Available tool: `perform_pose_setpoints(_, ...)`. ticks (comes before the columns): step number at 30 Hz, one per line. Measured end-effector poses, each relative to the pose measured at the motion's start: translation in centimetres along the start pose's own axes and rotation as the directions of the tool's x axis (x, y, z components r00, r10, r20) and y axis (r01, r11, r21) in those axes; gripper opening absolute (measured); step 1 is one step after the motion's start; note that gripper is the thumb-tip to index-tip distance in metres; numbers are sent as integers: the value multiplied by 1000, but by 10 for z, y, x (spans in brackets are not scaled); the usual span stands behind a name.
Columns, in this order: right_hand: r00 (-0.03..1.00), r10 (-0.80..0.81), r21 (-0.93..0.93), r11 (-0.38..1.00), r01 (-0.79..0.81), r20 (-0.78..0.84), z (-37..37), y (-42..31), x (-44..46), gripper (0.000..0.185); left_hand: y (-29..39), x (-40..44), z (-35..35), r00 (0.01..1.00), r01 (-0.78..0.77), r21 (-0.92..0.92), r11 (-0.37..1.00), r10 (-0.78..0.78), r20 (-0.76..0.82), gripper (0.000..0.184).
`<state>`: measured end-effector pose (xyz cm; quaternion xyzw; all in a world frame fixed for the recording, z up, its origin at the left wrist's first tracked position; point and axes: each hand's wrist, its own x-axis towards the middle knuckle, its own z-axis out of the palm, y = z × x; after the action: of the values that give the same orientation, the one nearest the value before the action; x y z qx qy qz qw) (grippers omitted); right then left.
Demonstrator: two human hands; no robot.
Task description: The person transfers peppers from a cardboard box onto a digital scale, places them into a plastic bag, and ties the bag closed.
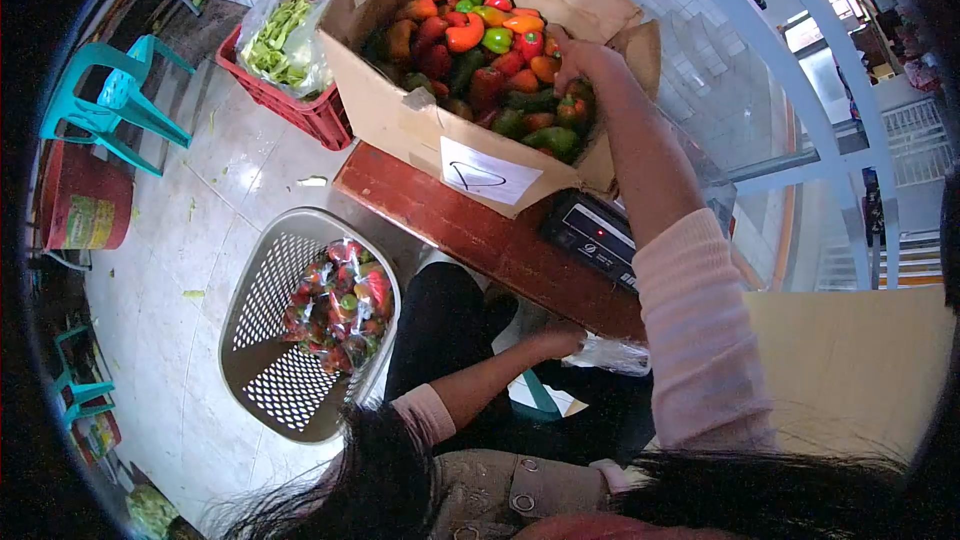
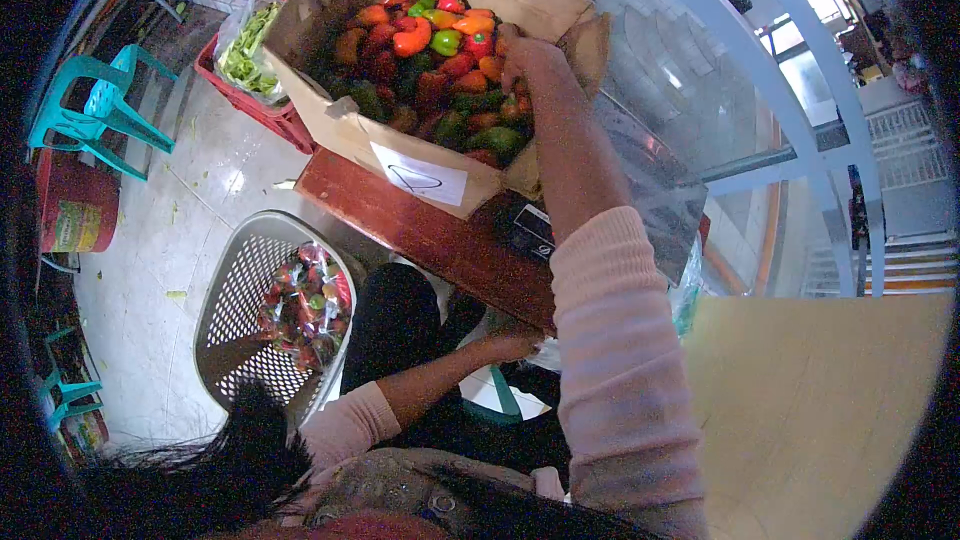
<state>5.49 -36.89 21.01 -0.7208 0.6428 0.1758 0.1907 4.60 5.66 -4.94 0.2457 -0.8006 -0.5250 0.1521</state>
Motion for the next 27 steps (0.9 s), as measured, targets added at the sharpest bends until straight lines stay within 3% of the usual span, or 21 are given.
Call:
perform_pose_setpoints(5, 947, -256, 26, 964, 266, -193, 12, 20, 11, 99, 20, -2, -15, 999, 45, -51, 998, -45, 14, 26)
perform_pose_setpoints(7, 937, -291, -60, 957, 285, -195, 16, 21, 20, 90, 32, 0, -28, 992, 71, -32, 997, -68, 102, 28)
perform_pose_setpoints(10, 918, -320, -178, 942, 283, -234, 13, 12, 11, 79, 52, -5, -48, 996, 69, -92, 993, -63, 58, 33)
perform_pose_setpoints(11, 910, -325, -213, 938, 275, -257, 9, 6, 4, 75, 51, -5, -50, 991, 85, -70, 994, -77, 111, 34)
perform_pose_setpoints(13, 932, -281, -69, 960, 272, -228, 4, 11, 3, 65, 41, 1, -44, 972, 113, -26, 993, -105, 210, 38)
perform_pose_setpoints(14, 942, -261, 0, 964, 267, -211, 1, 13, 3, 60, 34, 4, -38, 979, 125, -113, 986, -103, 178, 38)
perform_pose_setpoints(16, 873, -206, 25, 970, 242, -443, -5, 13, -7, 51, 27, 3, -30, 987, 134, -279, 951, -103, 122, 39)
perform_pose_setpoints(17, 816, -171, 40, 972, 231, -553, -9, 14, -13, 46, 23, 5, -27, 977, 169, -277, 946, -125, 171, 39)
perform_pose_setpoints(18, 735, -210, 63, 944, 325, -644, -14, 19, -12, 42, 32, 4, -40, 964, 204, -274, 940, -145, 221, 38)
perform_pose_setpoints(20, 545, -248, 75, 861, 503, -801, -25, 33, -1, 35, 33, 1, -42, 969, 194, -315, 929, -131, 210, 38)
perform_pose_setpoints(21, 563, -187, 211, 796, 567, -805, -30, 38, -1, 32, 24, 1, -31, 984, 145, -359, 922, -97, 150, 38)
perform_pose_setpoints(23, 606, -64, 455, 599, 659, -793, -38, 47, -10, 27, 34, 1, -38, 980, 136, -270, 953, -90, 175, 40)
perform_pose_setpoints(26, 792, -19, 743, 334, 580, -610, -52, 56, -48, 23, 54, -2, -55, 966, 172, -76, 982, -153, 206, 44)
perform_pose_setpoints(27, 890, 4, 884, 110, 454, -457, -59, 53, -68, 24, 53, -2, -59, 968, 119, -11, 993, -114, 226, 42)
